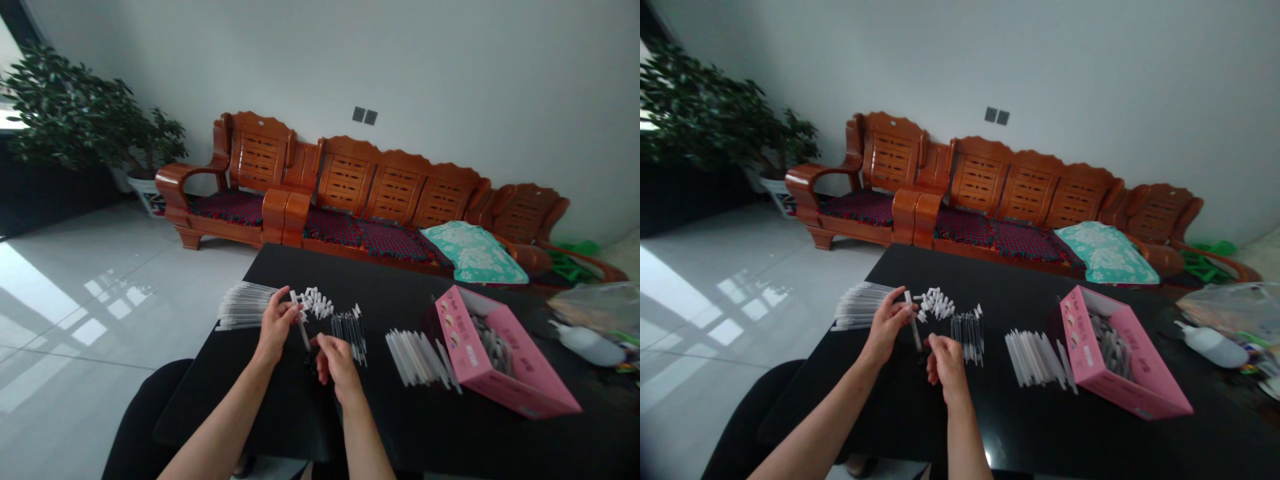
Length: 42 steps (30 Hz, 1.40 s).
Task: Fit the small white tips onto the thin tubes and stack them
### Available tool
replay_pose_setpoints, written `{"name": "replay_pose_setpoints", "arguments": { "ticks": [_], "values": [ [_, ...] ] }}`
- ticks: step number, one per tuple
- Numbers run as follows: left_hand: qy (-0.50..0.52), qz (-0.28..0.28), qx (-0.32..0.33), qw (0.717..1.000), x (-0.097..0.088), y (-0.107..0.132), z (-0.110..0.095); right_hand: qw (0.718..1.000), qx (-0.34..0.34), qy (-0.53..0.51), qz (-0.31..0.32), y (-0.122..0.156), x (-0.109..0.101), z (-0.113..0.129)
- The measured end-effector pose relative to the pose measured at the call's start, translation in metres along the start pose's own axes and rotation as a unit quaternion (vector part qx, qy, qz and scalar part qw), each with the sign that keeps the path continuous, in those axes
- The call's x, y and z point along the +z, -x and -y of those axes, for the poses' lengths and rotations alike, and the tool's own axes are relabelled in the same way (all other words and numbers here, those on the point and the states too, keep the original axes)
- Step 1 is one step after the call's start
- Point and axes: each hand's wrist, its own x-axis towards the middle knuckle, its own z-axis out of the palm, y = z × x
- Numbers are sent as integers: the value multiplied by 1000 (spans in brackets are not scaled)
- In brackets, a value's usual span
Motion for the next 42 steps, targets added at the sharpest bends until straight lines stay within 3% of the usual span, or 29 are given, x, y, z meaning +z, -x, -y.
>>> {"name": "replay_pose_setpoints", "arguments": {
  "ticks": [3, 5, 8, 10, 13, 15, 17, 20, 23, 25, 27, 30, 33, 38, 42],
  "values": [
    [-114, -19, 60, 991, -37, -22, -14, 1000, -3, -3, -16, 2, -11, -4],
    [-243, -30, 97, 965, -63, -30, -19, 1000, -11, -5, -20, 3, -15, -5],
    [-457, -28, 155, 875, -91, -27, -15, 1000, -21, -7, -17, 4, -16, -5],
    [-548, 3, 199, 813, -101, -19, -9, 1000, -20, -5, -11, 3, -14, -5],
    [-611, 48, 219, 759, -107, -8, 2, 1000, -10, -2, 0, 1, -12, -4],
    [-609, 52, 218, 761, -107, -6, 5, 1000, -7, -1, 6, 0, -13, -4],
    [-579, 33, 216, 785, -106, -8, 3, 1000, -9, 0, 5, 0, -14, -4],
    [-484, -32, 179, 856, -103, -12, -8, 1000, -15, 2, -4, 2, -14, -4],
    [-306, -99, 119, 939, -103, -14, -17, 1000, -21, -2, -5, 3, -12, -3],
    [-196, -138, 87, 967, -107, -13, -17, 1000, -23, -3, -4, 4, -10, -3],
    [-132, -182, 65, 972, -115, -10, -12, 1000, -25, -1, -5, 3, -9, -3],
    [-129, -239, 50, 961, -133, -8, 2, 1000, -21, 5, -1, 3, -9, -3],
    [-233, -270, 33, 934, -150, -6, 11, 1000, -18, 7, -2, 3, -9, -4],
    [-490, -247, 7, 836, -162, 0, 7, 1000, -24, 11, -9, 3, -9, -5],
    [-589, -244, 67, 767, -157, 8, 1, 1000, -25, 11, -5, 2, -9, -7]
  ]
}}
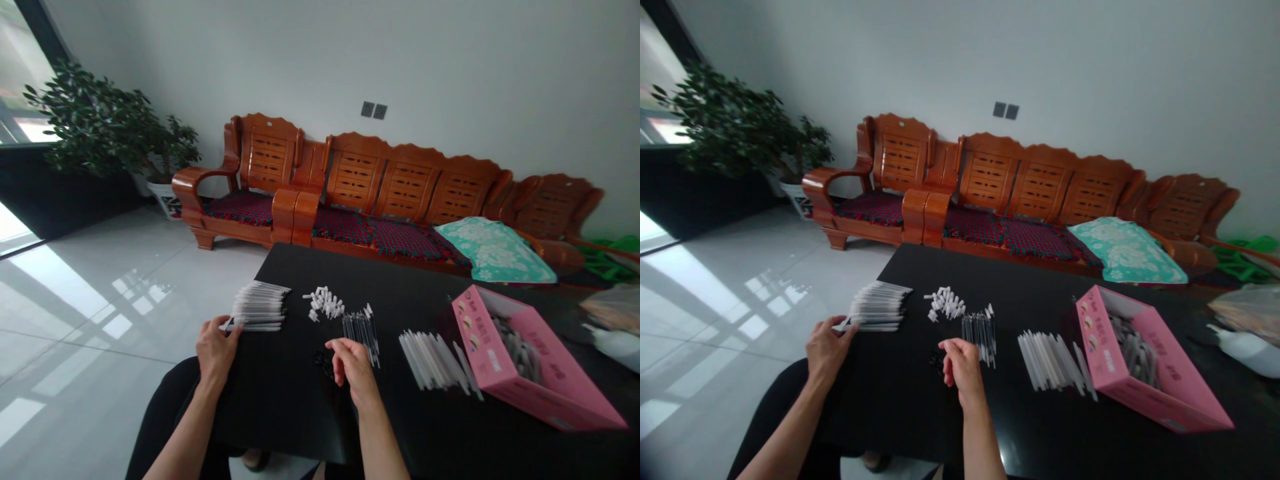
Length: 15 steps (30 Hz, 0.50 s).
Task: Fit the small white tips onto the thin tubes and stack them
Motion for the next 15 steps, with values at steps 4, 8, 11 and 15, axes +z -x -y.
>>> {"name": "replay_pose_setpoints", "arguments": {
  "ticks": [4, 8, 11, 15],
  "values": [
    [-23, -3, 170, 985, 3, 7, -7, 1000, 0, -5, 0, -2, -2, -4],
    [-53, 87, 308, 946, 16, 9, -10, 1000, -2, -11, -2, -2, -5, -7],
    [-91, 122, 319, 936, 25, 6, -9, 1000, -3, -17, -4, 0, -8, -7],
    [-116, 148, 328, 926, 31, -3, -9, 1000, 1, -20, -19, 0, -12, -7]
  ]
}}
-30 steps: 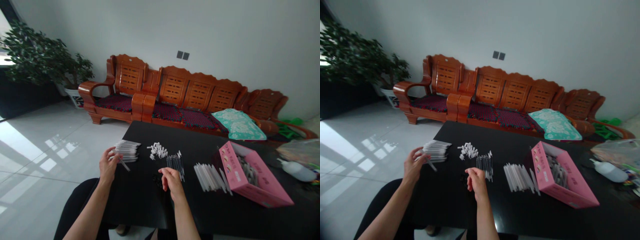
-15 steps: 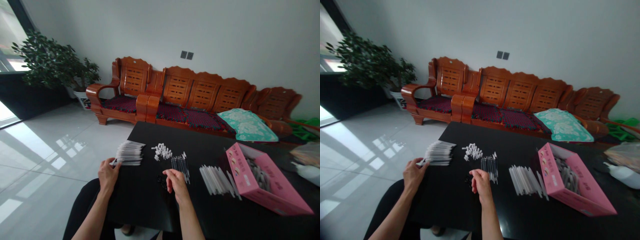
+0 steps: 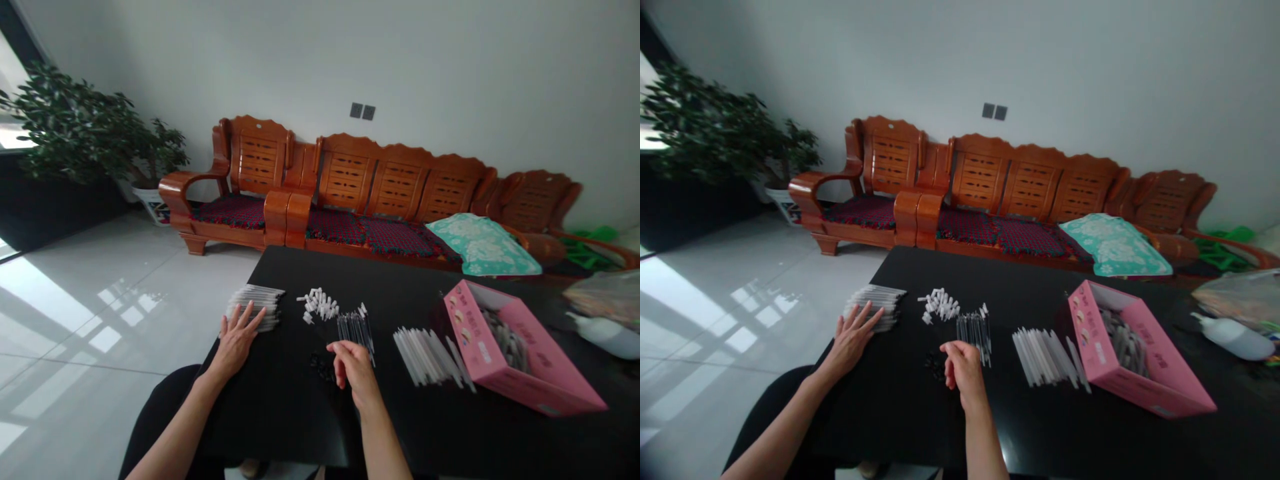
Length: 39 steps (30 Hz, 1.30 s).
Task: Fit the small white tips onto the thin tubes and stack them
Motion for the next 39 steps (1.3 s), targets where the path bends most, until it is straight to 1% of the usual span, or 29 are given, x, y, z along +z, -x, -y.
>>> {"name": "replay_pose_setpoints", "arguments": {
  "ticks": [5, 11, 13, 14, 15, 16, 17, 18, 19, 20, 21, 22, 23, 25, 28, 31, 32, 33, 34, 35, 37, 39],
  "values": [
    [-3, 20, 7, 1000, 0, -10, 4, 1000, 3, 7, -8, 0, -2, 0],
    [10, 8, 25, 1000, 10, -15, 14, 1000, 9, 13, -22, 2, -4, 1],
    [21, 0, 29, 999, 9, -15, 13, 999, 13, 27, -38, 0, -13, 1],
    [28, -8, 32, 999, 6, -16, 12, 997, 14, 47, -58, -1, -21, 1],
    [37, -19, 34, 999, 2, -16, 8, 993, 12, 79, -83, -2, -31, 2],
    [48, -33, 37, 998, -3, -15, 4, 984, 2, 127, -126, -3, -43, 3],
    [63, -51, 39, 996, -8, -15, -1, 962, -12, 197, -189, -4, -57, 4],
    [81, -71, 40, 993, -13, -14, -8, 930, -35, 286, -230, -5, -71, 6],
    [102, -87, 39, 990, -17, -14, -15, 883, -46, 385, -263, -6, -85, 9],
    [122, -99, 33, 987, -19, -13, -22, 828, -34, 474, -299, -7, -97, 11],
    [140, -104, 27, 984, -19, -12, -29, 781, -7, 538, -318, -8, -108, 13],
    [154, -103, 19, 982, -17, -11, -36, 750, 20, 582, -314, -9, -116, 14],
    [167, -96, 12, 981, -14, -10, -42, 728, 39, 612, -305, -10, -122, 15],
    [193, -77, 10, 978, -6, -7, -54, 701, 65, 651, -285, -11, -129, 14],
    [232, -52, 22, 971, 5, -6, -71, 682, 82, 676, -269, -13, -132, 9],
    [265, -30, 25, 963, 10, -11, -90, 684, 84, 679, -254, -14, -132, 8],
    [276, -19, 27, 961, 11, -15, -99, 691, 82, 673, -250, -15, -131, 10],
    [285, -5, 30, 958, 11, -19, -108, 705, 79, 661, -246, -16, -129, 11],
    [291, 9, 29, 956, 12, -24, -119, 726, 71, 641, -241, -17, -127, 13],
    [295, 21, 26, 955, 13, -29, -130, 753, 58, 611, -237, -18, -123, 15],
    [290, 49, 3, 956, 18, -38, -153, 821, 15, 523, -228, -21, -112, 16],
    [267, 73, -14, 961, 25, -46, -173, 879, -26, 418, -227, -23, -100, 15]
  ]
}}
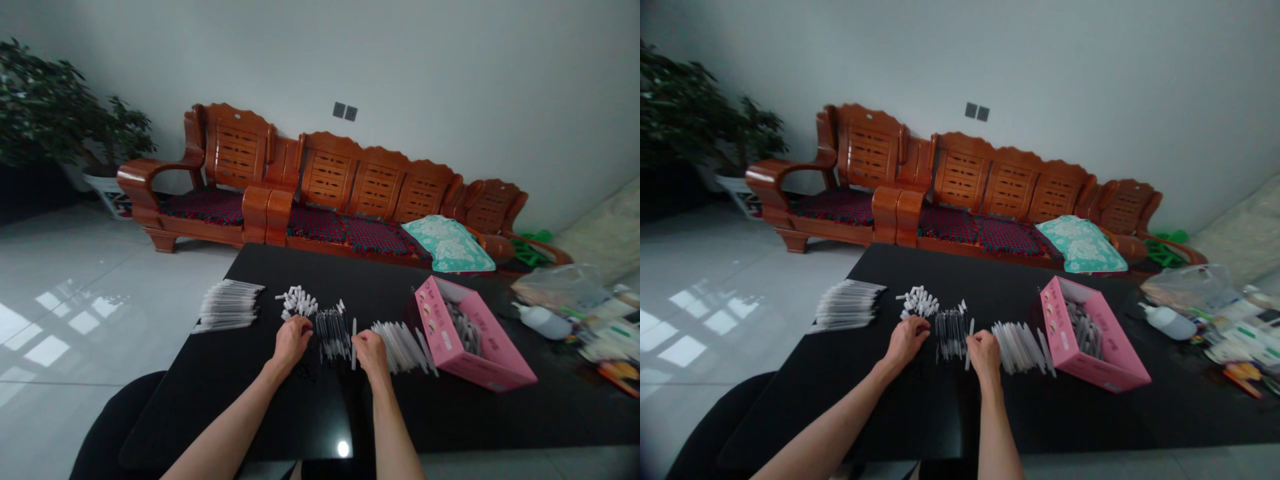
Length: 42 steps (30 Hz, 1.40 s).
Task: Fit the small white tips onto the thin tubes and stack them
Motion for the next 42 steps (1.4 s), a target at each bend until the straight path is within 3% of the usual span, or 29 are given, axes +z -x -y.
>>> {"name": "replay_pose_setpoints", "arguments": {
  "ticks": [3, 6, 13, 27, 33, 42],
  "values": [
    [-49, -1, -10, 999, 18, -9, -11, 991, 19, -130, 24, 8, 16, 7],
    [-74, 3, -20, 997, 26, -15, -10, 983, 40, -173, 39, 16, 29, 7],
    [-74, 58, -40, 995, 20, -24, 2, 966, 69, -248, 27, 25, 38, 3],
    [-161, 85, -87, 979, 27, -30, -31, 962, 73, -262, 30, 26, 39, 0],
    [-161, 96, -114, 976, 25, -35, -33, 960, 78, -269, 33, 26, 39, -1],
    [-131, 64, -148, 978, 21, -35, -31, 955, 80, -282, 35, 28, 38, -2]
  ]
}}
